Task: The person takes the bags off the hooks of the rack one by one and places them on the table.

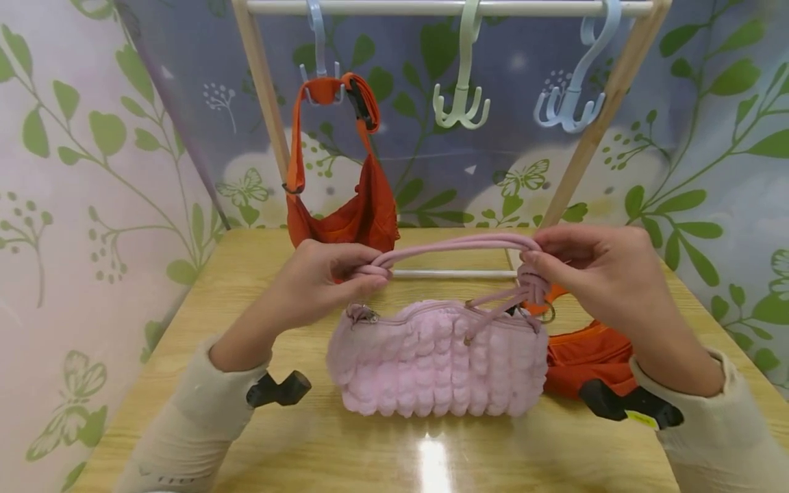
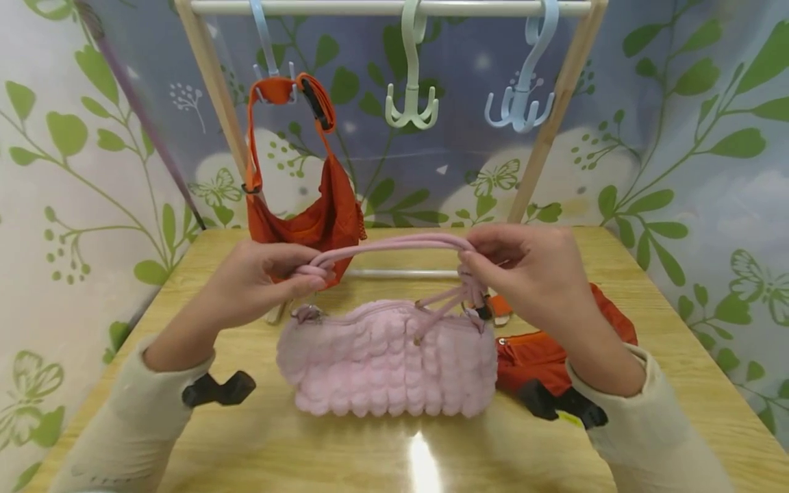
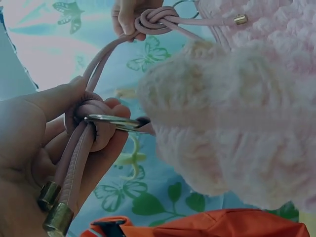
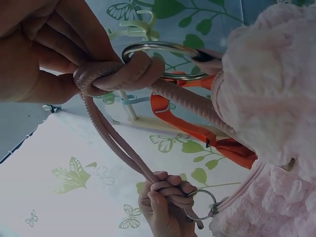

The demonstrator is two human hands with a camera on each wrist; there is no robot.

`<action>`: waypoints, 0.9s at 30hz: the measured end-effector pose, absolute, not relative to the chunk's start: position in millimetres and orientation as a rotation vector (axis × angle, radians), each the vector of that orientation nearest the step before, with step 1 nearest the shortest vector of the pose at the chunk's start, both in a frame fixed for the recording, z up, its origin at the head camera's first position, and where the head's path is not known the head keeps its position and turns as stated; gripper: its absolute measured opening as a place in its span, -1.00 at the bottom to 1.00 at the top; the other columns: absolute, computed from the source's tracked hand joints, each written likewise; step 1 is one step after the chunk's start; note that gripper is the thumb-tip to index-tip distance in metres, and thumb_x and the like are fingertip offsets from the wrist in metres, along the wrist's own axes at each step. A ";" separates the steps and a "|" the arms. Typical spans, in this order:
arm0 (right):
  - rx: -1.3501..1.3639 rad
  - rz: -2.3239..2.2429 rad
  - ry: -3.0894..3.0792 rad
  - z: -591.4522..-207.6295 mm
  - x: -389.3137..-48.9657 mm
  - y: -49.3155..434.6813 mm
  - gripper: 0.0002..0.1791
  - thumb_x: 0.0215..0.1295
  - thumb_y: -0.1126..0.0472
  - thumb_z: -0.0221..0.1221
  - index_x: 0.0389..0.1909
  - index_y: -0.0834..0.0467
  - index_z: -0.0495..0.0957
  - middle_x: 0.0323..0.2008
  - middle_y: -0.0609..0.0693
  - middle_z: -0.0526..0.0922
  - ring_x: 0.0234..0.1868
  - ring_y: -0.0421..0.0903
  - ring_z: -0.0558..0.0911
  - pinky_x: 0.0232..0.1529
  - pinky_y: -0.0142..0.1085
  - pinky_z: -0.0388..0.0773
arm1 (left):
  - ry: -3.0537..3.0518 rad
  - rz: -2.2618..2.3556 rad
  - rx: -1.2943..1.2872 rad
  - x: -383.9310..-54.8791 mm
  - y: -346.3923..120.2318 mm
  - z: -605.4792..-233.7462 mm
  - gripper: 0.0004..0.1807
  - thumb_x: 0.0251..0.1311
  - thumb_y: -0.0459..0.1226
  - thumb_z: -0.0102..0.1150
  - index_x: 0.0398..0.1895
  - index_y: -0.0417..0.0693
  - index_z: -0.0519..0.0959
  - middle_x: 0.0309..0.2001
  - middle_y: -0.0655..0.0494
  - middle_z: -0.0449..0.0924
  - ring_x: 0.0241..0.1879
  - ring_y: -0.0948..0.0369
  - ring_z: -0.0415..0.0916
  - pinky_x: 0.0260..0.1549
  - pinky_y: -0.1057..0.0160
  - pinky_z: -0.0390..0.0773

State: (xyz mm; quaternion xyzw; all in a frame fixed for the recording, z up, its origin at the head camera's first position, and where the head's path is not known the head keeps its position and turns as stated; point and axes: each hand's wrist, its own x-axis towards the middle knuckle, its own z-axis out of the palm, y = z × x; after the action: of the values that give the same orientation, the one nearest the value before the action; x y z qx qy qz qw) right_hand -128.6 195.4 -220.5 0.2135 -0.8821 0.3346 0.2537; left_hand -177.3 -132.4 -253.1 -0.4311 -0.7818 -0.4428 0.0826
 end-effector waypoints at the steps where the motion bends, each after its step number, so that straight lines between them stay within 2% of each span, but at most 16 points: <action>1: 0.575 0.905 -2.418 -220.1 -129.2 195.5 -0.85 0.12 0.35 0.37 -0.25 0.24 0.73 -0.47 0.06 0.74 -0.52 -0.47 0.61 -0.52 -0.58 0.50 | -2.341 -1.359 -1.304 -178.0 -132.6 -253.2 -0.82 0.15 -0.43 0.31 -0.16 -0.27 0.68 -0.46 0.08 0.66 -0.58 0.28 0.48 -0.60 0.37 0.47; 6: 0.530 0.950 -2.557 -220.3 -149.2 197.5 -0.80 0.21 0.24 0.34 -0.19 0.26 0.71 -0.38 0.12 0.74 -0.47 -0.46 0.61 -0.48 -0.56 0.50 | -2.470 -1.415 -1.281 -196.8 -131.0 -257.7 -0.82 0.24 -0.35 0.25 -0.13 -0.24 0.66 -0.50 0.10 0.61 -0.59 0.18 0.46 -0.59 0.32 0.42; 9: 0.493 0.996 -2.641 -222.6 -170.2 199.6 -0.75 0.25 0.20 0.31 -0.16 0.29 0.69 -0.33 0.15 0.74 -0.42 -0.38 0.65 -0.40 -0.55 0.52 | -2.577 -1.452 -1.213 -219.1 -127.3 -263.9 -0.76 0.28 -0.25 0.23 -0.06 -0.19 0.64 -0.40 0.08 0.68 -0.50 0.13 0.53 -0.50 0.27 0.49; 11: 0.449 1.040 -2.701 -225.7 -185.6 201.1 -0.72 0.27 0.17 0.28 -0.12 0.29 0.68 -0.29 0.16 0.74 -0.40 -0.31 0.67 -0.38 -0.52 0.54 | -2.642 -1.490 -1.175 -235.1 -124.0 -269.0 -0.73 0.30 -0.20 0.21 -0.03 -0.17 0.64 -0.35 0.03 0.70 -0.45 0.06 0.56 -0.43 0.16 0.54; 14: 0.415 1.142 -2.753 -234.4 -211.3 204.1 -0.71 0.31 0.20 0.25 -0.07 0.33 0.65 -0.25 0.18 0.74 -0.40 -0.23 0.69 -0.37 -0.45 0.60 | -2.717 -1.532 -1.127 -258.0 -118.9 -280.0 -0.70 0.30 -0.17 0.21 -0.01 -0.16 0.63 -0.29 -0.01 0.71 -0.40 0.03 0.57 -0.37 0.10 0.56; 19: 0.447 1.315 -2.779 -253.7 -247.4 211.7 -0.71 0.34 0.29 0.19 -0.04 0.42 0.60 -0.25 0.23 0.72 -0.42 -0.19 0.70 -0.35 -0.36 0.65 | -2.773 -1.599 -1.068 -284.8 -107.6 -303.8 -0.68 0.29 -0.19 0.22 0.00 -0.21 0.61 -0.25 -0.03 0.72 -0.37 0.15 0.59 -0.38 0.25 0.55; 27: 0.457 1.305 -2.951 -286.8 -284.8 221.4 -0.64 0.38 0.25 0.16 0.05 0.44 0.55 -0.13 0.31 0.68 -0.32 -0.11 0.71 -0.24 -0.22 0.67 | -2.900 -1.493 -0.964 -304.8 -93.2 -339.3 -0.74 0.32 -0.18 0.19 -0.10 -0.18 0.65 -0.35 -0.10 0.67 -0.48 0.19 0.47 -0.47 0.31 0.46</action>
State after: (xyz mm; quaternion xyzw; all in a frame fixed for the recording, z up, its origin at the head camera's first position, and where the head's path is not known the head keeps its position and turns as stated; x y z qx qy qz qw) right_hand -284.8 221.4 -286.8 0.1399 -0.9040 0.3998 -0.0588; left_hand -304.8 -93.2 -339.3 -0.2810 -0.8454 -0.4353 -0.1295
